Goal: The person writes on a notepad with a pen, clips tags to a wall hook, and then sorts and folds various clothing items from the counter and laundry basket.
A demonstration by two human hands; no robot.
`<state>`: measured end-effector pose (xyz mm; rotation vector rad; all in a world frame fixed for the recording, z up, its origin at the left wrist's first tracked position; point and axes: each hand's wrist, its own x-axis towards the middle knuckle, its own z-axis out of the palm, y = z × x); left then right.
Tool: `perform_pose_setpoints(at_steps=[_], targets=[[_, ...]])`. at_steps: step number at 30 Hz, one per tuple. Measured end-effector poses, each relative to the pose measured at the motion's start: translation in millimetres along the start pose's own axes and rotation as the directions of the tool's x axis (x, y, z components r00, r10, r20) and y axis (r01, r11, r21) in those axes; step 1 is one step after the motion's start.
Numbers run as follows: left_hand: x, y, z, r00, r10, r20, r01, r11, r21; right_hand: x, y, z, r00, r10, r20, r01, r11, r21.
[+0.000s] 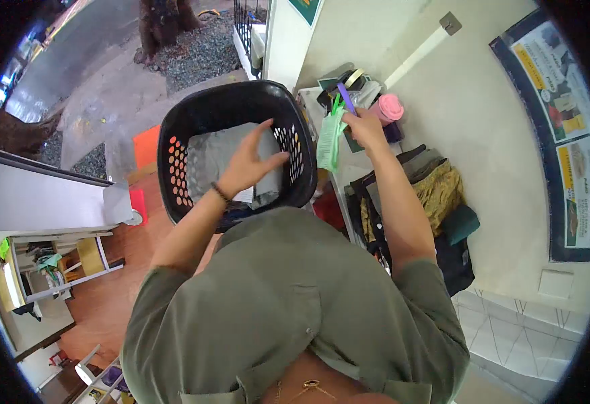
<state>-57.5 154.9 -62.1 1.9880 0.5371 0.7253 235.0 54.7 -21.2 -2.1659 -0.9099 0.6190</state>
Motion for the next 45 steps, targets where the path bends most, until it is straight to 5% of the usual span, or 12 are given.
perform_pose_setpoints(at_steps=[2,5,7,10,14,20,27,31,35,38,41,45], targets=[[22,35,18,0.994,0.106,-0.037,-0.111,0.975,-0.192,-11,-33,2,0.993,-0.117,0.028,0.117,0.993,0.015],[38,56,33,0.993,-0.060,0.104,0.107,0.829,-0.548,-39,-84,13,0.954,-0.283,0.103,0.278,0.959,0.060],[43,55,27,0.934,-0.250,0.253,0.348,0.494,-0.797,-49,-101,20,0.930,-0.318,0.185,0.290,0.943,0.162],[37,55,9,0.839,-0.345,0.421,0.483,0.114,-0.868,-76,-108,13,0.847,-0.529,-0.052,0.528,0.827,0.191],[20,51,-13,0.856,-0.276,0.438,0.427,-0.104,-0.898,-120,-94,-3,0.718,-0.692,0.073,0.694,0.720,0.004],[4,50,-25,0.921,-0.186,0.341,0.313,-0.166,-0.935,-164,-115,12,0.437,-0.883,0.171,0.849,0.343,-0.402],[-14,54,-37,0.908,-0.302,0.291,0.320,0.048,-0.946,-159,-136,12,0.465,-0.885,0.023,0.852,0.440,-0.285],[-17,53,-28,0.997,0.033,0.066,0.063,0.089,-0.994,-145,-159,8,0.435,-0.900,-0.034,0.842,0.420,-0.339],[-14,59,-29,0.985,-0.119,0.123,0.168,0.538,-0.826,-141,-176,12,0.442,-0.895,-0.067,0.828,0.435,-0.354],[-7,66,-35,0.909,-0.345,0.233,0.359,0.368,-0.858,-142,-173,18,0.490,-0.857,-0.158,0.819,0.515,-0.255],[-8,69,-42,0.917,-0.354,0.184,0.280,0.246,-0.928,-159,-158,18,0.676,-0.718,-0.169,0.737,0.649,0.191],[-5,76,-54,0.911,-0.393,0.125,0.231,0.233,-0.945,-167,-125,18,0.422,-0.905,0.043,0.898,0.411,-0.156]])
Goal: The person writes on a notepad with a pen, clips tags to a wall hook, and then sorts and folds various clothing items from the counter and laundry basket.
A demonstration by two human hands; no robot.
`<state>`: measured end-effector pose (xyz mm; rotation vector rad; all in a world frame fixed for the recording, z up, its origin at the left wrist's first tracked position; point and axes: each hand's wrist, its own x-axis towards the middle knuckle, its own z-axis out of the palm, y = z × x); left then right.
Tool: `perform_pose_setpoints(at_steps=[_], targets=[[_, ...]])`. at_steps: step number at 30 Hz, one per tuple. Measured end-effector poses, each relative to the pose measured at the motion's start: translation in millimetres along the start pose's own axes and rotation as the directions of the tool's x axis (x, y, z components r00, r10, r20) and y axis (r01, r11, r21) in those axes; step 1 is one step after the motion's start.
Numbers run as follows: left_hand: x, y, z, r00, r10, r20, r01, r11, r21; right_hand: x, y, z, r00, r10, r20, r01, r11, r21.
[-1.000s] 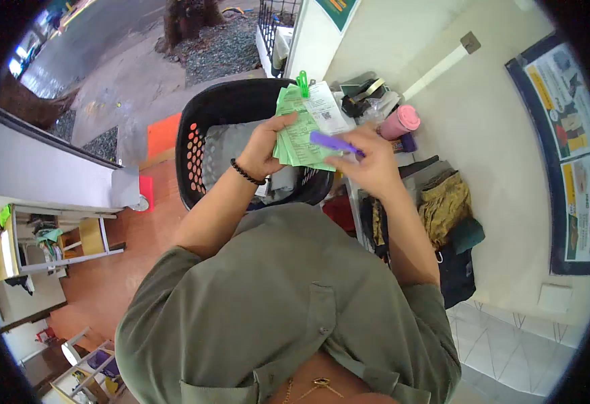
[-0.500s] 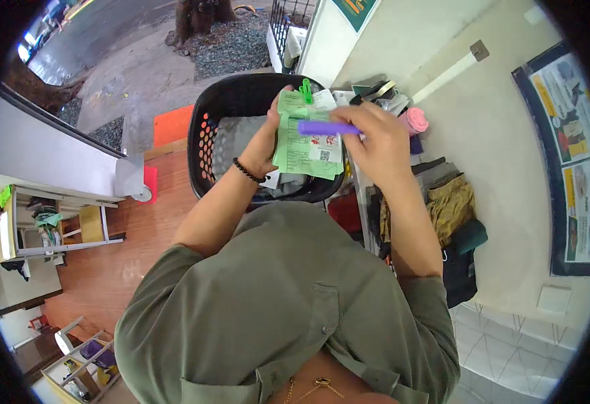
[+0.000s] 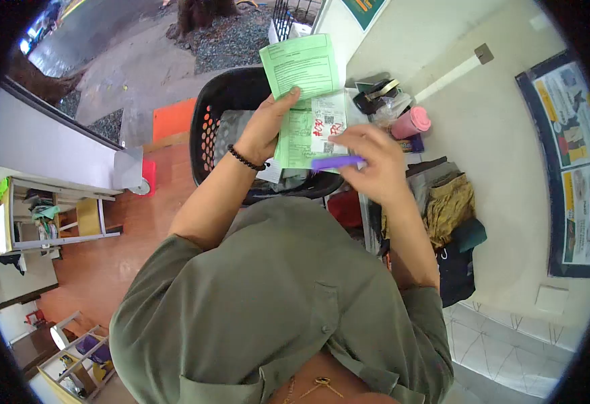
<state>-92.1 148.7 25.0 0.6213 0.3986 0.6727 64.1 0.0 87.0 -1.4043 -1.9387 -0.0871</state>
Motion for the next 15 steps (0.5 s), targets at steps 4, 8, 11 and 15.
perform_pose_setpoints(at_steps=[4,8,11,15], targets=[[7,-4,-6,1.000,0.028,0.007,-0.028,1.000,-0.012,-8,-18,13,0.993,-0.091,0.077,0.104,0.974,-0.199],[12,-7,-9,0.999,0.029,0.014,-0.029,1.000,-0.005,-9,-12,21,0.992,-0.091,0.083,0.107,0.971,-0.215],[7,-4,-7,1.000,0.008,-0.009,-0.008,0.998,0.058,-2,-12,17,0.998,0.045,0.050,-0.039,0.992,-0.117],[9,-11,-14,0.997,-0.007,0.072,-0.003,0.990,0.143,20,-2,10,0.978,0.158,-0.134,-0.172,0.979,-0.105]])
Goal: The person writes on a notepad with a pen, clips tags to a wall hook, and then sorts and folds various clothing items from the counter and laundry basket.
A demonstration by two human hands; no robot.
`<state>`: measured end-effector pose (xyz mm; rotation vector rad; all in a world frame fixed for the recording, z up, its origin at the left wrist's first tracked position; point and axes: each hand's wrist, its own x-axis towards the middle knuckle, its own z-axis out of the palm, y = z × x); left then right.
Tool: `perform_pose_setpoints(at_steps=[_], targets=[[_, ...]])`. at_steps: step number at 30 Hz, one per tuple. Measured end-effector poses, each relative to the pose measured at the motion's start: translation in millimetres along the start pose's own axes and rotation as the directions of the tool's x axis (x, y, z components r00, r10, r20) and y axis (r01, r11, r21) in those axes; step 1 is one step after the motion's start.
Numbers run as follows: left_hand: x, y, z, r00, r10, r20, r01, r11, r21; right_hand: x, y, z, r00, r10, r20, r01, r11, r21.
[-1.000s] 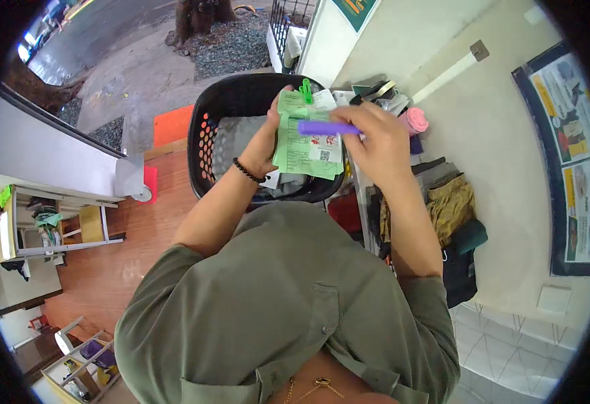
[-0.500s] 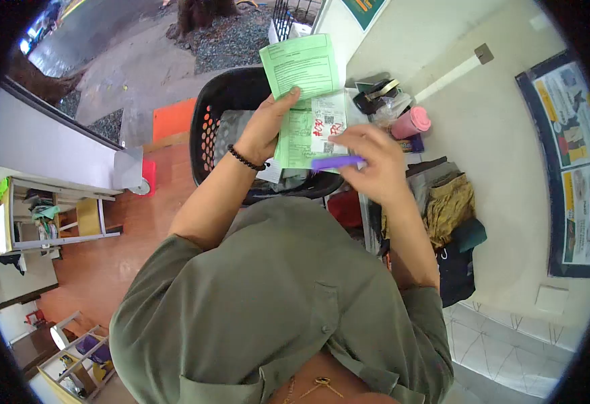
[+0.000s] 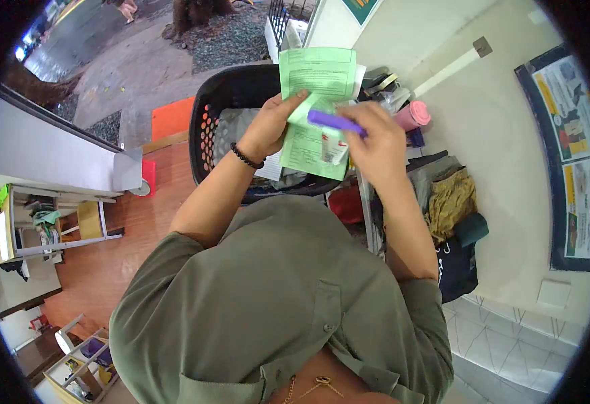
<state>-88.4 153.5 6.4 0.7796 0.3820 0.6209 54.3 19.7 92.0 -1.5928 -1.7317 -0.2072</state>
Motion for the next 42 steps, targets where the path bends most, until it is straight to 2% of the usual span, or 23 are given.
perform_pose_setpoints(at_steps=[1,3,6,9,11,13,17,18,20,22,24,25,26,28,30,31,33,34,35,36,38,39,42], targets=[[1,-4,-3,0.999,-0.005,0.035,0.006,0.999,-0.033,6,0,-1,0.998,0.054,-0.025,-0.055,0.998,-0.022],[0,-2,-5,0.988,-0.001,0.153,0.012,0.997,-0.071,18,0,-4,0.998,0.033,-0.045,-0.035,0.998,-0.051],[-12,1,7,0.984,0.085,0.158,-0.053,0.978,-0.202,31,-2,-7,0.998,0.015,-0.068,-0.021,0.996,-0.085],[-2,-2,-9,0.961,0.076,0.266,-0.096,0.993,0.066,37,-2,-9,0.996,0.038,-0.078,-0.045,0.995,-0.091],[-6,3,-3,0.969,0.102,0.224,-0.161,0.952,0.260,38,7,-7,0.994,0.036,-0.100,-0.042,0.997,-0.062],[-5,7,0,0.981,0.100,0.167,-0.157,0.914,0.374,37,8,-10,0.977,0.194,-0.086,-0.190,0.981,0.049],[9,5,-12,0.996,0.055,0.073,-0.078,0.926,0.369,38,19,-15,0.844,0.536,-0.023,-0.514,0.820,0.251],[12,6,-15,0.997,0.051,0.066,-0.071,0.934,0.350,39,28,-18,0.824,0.563,-0.066,-0.510,0.786,0.349],[15,7,-17,0.980,0.132,0.152,-0.183,0.898,0.400,42,48,-22,0.768,0.624,-0.145,-0.470,0.702,0.536],[16,12,-19,0.942,0.213,0.259,-0.315,0.824,0.471,42,52,-21,0.713,0.701,-0.026,-0.584,0.614,0.530],[15,16,-18,0.877,0.280,0.390,-0.465,0.698,0.544,32,76,-4,0.742,0.659,0.124,-0.631,0.622,0.463],[16,14,-17,0.892,0.246,0.380,-0.429,0.728,0.535,29,85,4,0.614,0.723,0.316,-0.783,0.506,0.361],[15,11,-17,0.887,0.241,0.395,-0.439,0.709,0.553,25,92,11,0.439,0.759,0.480,-0.898,0.376,0.227],[17,8,-15,0.870,0.230,0.436,-0.466,0.669,0.579,10,80,26,0.565,0.624,0.540,-0.823,0.475,0.313],[21,6,-17,0.863,0.178,0.473,-0.449,0.698,0.558,8,66,26,0.556,0.614,0.560,-0.824,0.497,0.274],[22,4,-18,0.866,0.159,0.474,-0.431,0.719,0.546,0,70,37,0.573,0.633,0.522,-0.814,0.361,0.455],[29,-4,-34,0.860,0.078,0.505,-0.388,0.743,0.545,-7,73,47,0.533,0.665,0.523,-0.796,0.185,0.576],[29,-6,-29,0.875,0.121,0.469,-0.391,0.748,0.537,-8,77,49,0.518,0.674,0.526,-0.771,0.102,0.629],[26,-8,-22,0.885,0.166,0.434,-0.399,0.750,0.527,-13,91,53,0.542,0.677,0.497,-0.787,0.203,0.582],[26,-8,-14,0.889,0.218,0.402,-0.417,0.749,0.515,-9,94,48,0.529,0.703,0.475,-0.835,0.333,0.437],[34,-18,-19,0.928,0.139,0.345,-0.292,0.846,0.446,2,107,37,0.641,0.635,0.432,-0.759,0.436,0.484],[35,-19,-20,0.949,0.114,0.295,-0.247,0.852,0.462,5,128,34,0.689,0.609,0.393,-0.721,0.524,0.453],[38,-29,-16,0.975,0.144,0.169,-0.202,0.892,0.405,33,174,3,0.693,0.712,0.115,-0.656,0.556,0.510]])
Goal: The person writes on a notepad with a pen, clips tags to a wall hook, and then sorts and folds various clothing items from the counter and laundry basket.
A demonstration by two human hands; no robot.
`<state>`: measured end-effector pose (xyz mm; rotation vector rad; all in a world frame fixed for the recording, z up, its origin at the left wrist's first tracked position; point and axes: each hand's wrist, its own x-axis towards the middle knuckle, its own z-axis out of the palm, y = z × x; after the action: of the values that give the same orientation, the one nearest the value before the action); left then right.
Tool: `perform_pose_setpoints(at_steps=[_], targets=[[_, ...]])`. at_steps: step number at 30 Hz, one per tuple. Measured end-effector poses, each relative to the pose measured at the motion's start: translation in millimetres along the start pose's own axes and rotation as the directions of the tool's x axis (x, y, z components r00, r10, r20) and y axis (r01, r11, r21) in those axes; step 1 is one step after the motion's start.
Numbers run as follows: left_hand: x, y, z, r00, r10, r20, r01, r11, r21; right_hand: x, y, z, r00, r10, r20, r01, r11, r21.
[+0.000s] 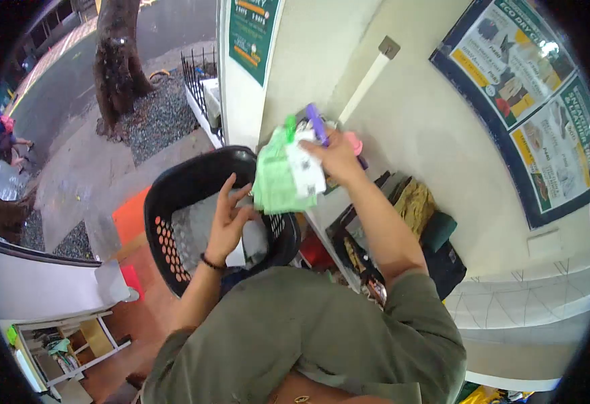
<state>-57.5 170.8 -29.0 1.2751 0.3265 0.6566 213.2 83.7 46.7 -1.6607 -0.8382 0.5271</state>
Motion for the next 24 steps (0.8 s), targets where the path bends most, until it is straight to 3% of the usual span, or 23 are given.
perform_pose_setpoints(at_steps=[2,4,6,9,12,13,17,20,23,24], targets=[[-3,-13,-1,0.995,0.020,-0.094,-0.013,0.997,0.079,30,-33,-32,0.974,-0.010,-0.227,0.038,0.992,0.119],[-9,-39,-15,0.986,-0.017,-0.163,0.040,0.989,0.141,75,-33,-81,0.843,-0.329,-0.425,0.158,0.908,-0.389],[-16,-76,-37,0.977,-0.058,-0.204,0.103,0.971,0.217,112,-30,-119,0.749,-0.438,-0.496,0.152,0.844,-0.515],[-27,-106,-54,0.956,-0.106,-0.273,0.214,0.890,0.403,154,-18,-145,0.625,-0.493,-0.606,0.279,0.865,-0.416],[-48,-168,-82,0.924,-0.112,-0.366,0.301,0.803,0.515,186,0,-164,0.629,-0.466,-0.622,0.193,0.869,-0.456],[-51,-164,-81,0.900,-0.195,-0.391,0.400,0.728,0.556,194,6,-166,0.607,-0.471,-0.639,0.214,0.872,-0.439],[-52,-151,-79,0.879,-0.188,-0.438,0.468,0.511,0.721,217,16,-171,0.571,-0.506,-0.647,0.278,0.860,-0.428],[-57,-180,-91,0.909,0.093,-0.406,0.332,0.426,0.842,228,18,-174,0.570,-0.503,-0.650,0.270,0.862,-0.430],[-55,-166,-82,0.853,-0.119,-0.509,0.520,0.297,0.801,226,12,-171,0.577,-0.458,-0.676,0.166,0.877,-0.452],[-56,-166,-83,0.853,-0.128,-0.506,0.520,0.302,0.799,224,10,-169,0.582,-0.439,-0.684,0.119,0.878,-0.463]])
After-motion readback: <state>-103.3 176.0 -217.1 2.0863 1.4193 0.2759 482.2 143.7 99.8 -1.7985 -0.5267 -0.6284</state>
